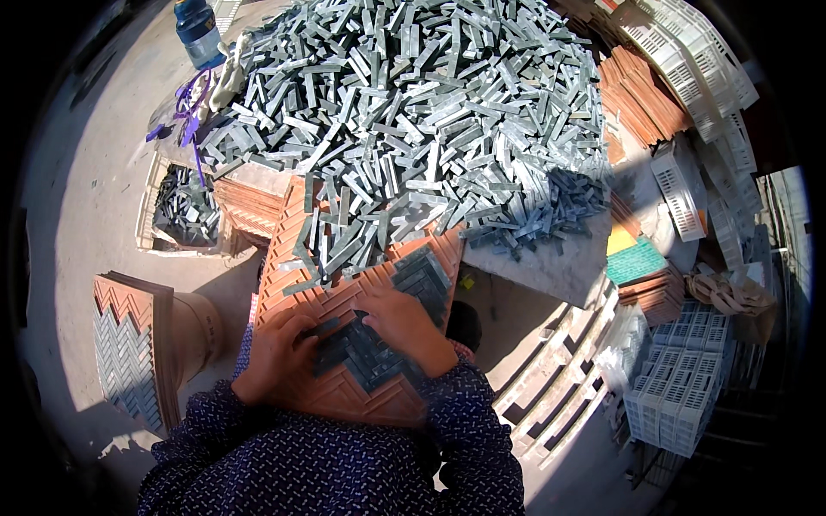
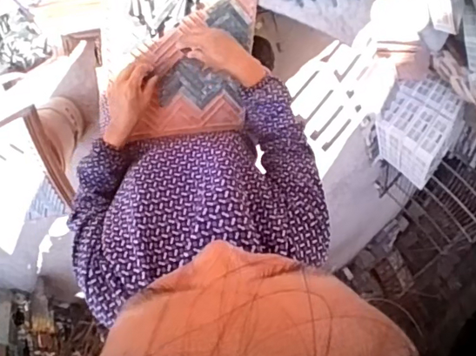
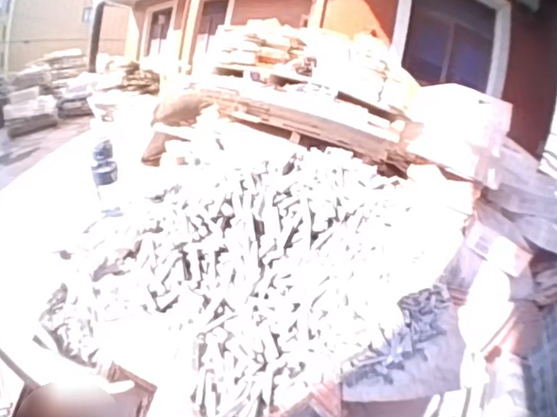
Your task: The person sits on the ground and arranges small rectangular tiles onto a larger board to form a herringbone pattern. They pick tiles from a nearby pile and place them one by one into the pattern.
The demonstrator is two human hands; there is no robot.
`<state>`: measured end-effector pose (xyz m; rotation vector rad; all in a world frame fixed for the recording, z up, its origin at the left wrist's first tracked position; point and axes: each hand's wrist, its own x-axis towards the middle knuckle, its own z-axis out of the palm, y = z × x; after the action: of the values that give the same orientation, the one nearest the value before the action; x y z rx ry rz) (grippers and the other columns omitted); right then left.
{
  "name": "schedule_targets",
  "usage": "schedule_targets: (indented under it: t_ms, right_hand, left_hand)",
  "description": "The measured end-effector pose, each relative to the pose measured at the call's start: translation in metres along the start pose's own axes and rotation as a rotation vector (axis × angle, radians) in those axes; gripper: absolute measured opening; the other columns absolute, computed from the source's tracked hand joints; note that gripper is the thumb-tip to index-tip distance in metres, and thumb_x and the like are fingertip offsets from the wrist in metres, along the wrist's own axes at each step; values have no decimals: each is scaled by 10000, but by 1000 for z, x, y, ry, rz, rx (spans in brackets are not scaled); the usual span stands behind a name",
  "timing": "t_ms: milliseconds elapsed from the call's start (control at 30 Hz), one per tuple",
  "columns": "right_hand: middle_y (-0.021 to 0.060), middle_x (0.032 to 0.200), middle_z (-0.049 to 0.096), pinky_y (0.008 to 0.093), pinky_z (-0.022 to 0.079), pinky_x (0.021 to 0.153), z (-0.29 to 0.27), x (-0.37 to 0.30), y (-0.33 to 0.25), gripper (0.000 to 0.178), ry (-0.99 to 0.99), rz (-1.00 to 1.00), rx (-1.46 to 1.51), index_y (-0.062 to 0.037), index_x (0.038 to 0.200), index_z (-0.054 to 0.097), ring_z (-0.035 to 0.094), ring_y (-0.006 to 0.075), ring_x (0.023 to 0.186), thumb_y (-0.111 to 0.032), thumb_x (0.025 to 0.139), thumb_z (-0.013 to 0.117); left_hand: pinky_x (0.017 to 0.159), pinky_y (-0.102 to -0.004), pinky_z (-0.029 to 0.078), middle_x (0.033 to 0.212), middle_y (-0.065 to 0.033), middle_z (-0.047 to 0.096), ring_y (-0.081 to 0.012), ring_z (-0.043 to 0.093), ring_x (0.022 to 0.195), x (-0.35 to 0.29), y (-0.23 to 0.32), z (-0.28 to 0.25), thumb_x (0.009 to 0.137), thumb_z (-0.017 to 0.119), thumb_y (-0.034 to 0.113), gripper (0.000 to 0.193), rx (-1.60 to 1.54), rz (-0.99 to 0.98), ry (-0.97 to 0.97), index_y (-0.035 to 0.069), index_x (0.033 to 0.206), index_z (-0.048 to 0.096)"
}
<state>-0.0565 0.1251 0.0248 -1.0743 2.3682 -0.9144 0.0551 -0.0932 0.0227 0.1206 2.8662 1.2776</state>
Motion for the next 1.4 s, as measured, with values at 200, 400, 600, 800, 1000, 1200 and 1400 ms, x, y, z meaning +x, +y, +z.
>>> schedule_targets:
  t_ms: [200,400,600,800,1000,1200,1400]
  right_hand:
    - [145,997,635,354,498,760,2,-8,1,359,169,64,56,-55,1147,613,621,310,872,-16,790,635]
    - [160,950,649,328,508,731,-2,-28,3,298,279,152,109,-24,1120,620,646,262,814,-35,823,631]
    - [164,958,658,348,517,711,-3,-36,0,253,320,163,171,-6,1061,621,657,305,821,-76,821,659]
    - [145,903,652,325,511,684,-2,-25,-2,228,397,82,90,-3,1037,633,649,272,780,-21,811,645]
    - [134,869,612,370,499,642,-1,18,-15,243,571,40,-70,-30,984,597,615,324,741,-40,759,689]
    - [123,888,584,371,494,624,6,40,-7,333,547,113,-186,-44,1004,577,610,304,720,-56,712,737]
    - [133,886,600,392,512,634,13,32,5,362,587,199,-17,-43,1071,560,624,324,746,-69,741,707]
  left_hand:
    - [760,-396,492,961,-134,588,-332,595,897,2,0,6,770,672,74,242,-13,29,0,41,995,589]
    - [796,-401,480,1022,-167,555,-359,565,938,1,3,13,788,633,42,254,-26,71,-11,9,1022,539]
    - [781,-407,482,1002,-174,559,-360,570,919,-1,4,18,795,630,36,238,-15,52,-29,8,1018,553]
    - [766,-419,478,984,-178,545,-363,562,895,5,6,22,797,614,29,201,-28,79,-10,4,982,540]
    - [734,-417,476,940,-171,534,-349,561,846,12,7,17,816,598,58,156,8,130,-61,-2,947,540]
    - [718,-405,486,934,-156,571,-344,582,855,48,18,0,802,626,44,217,63,124,133,3,1010,579]
    - [680,-406,485,884,-150,574,-339,580,818,85,6,11,776,656,43,289,255,175,192,7,1048,564]
